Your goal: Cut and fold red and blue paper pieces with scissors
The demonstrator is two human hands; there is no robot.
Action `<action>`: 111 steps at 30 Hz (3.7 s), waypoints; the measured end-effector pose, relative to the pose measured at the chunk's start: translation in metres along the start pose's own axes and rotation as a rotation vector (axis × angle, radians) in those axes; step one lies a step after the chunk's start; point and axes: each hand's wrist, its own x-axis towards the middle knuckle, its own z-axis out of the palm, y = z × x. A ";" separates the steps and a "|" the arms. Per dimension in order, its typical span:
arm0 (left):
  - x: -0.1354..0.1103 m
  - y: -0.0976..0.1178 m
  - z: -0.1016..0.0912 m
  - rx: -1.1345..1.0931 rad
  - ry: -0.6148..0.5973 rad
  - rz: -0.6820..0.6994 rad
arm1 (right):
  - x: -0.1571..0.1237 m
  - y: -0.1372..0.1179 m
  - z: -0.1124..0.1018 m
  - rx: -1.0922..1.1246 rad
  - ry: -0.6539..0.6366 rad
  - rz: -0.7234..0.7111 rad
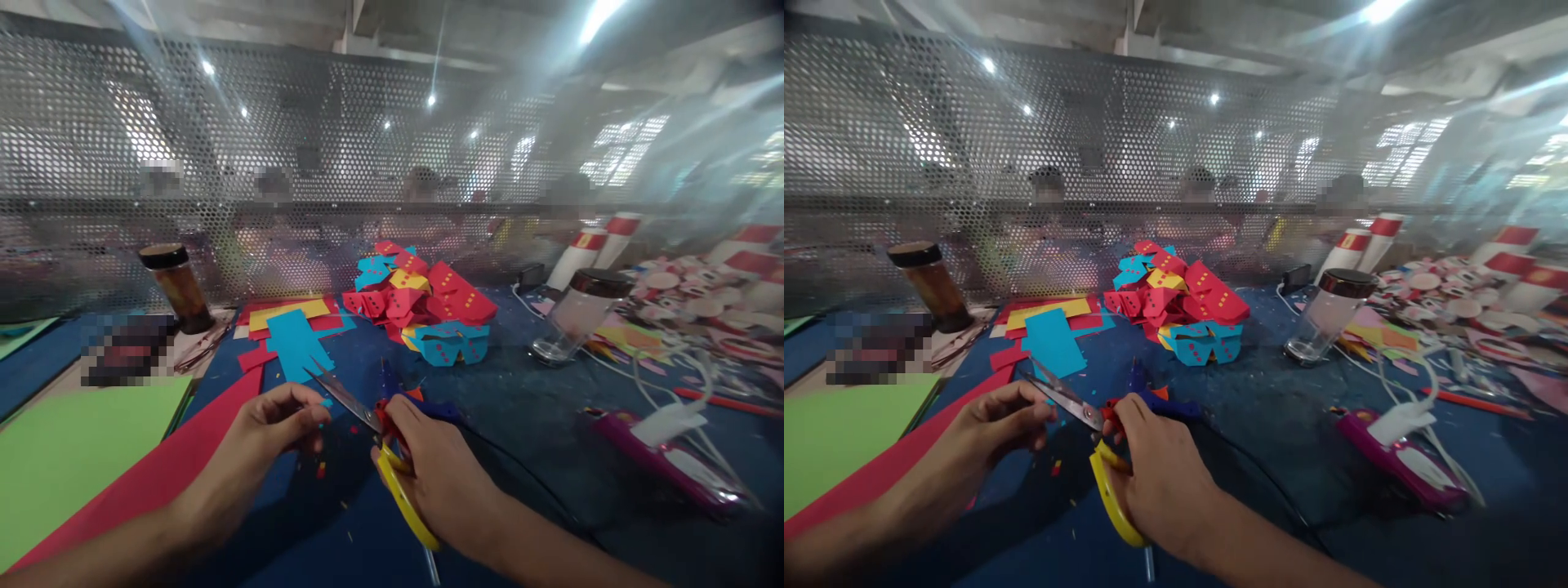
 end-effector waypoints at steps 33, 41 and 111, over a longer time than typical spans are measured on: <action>0.002 0.004 -0.003 -0.186 0.069 0.008 | -0.001 -0.005 0.001 -0.172 -0.039 0.036; 0.002 0.001 -0.003 -0.178 0.062 0.003 | 0.000 -0.001 0.003 -0.187 -0.016 0.014; 0.004 -0.004 -0.006 -0.138 0.042 -0.030 | 0.002 0.002 0.005 -0.203 -0.029 0.066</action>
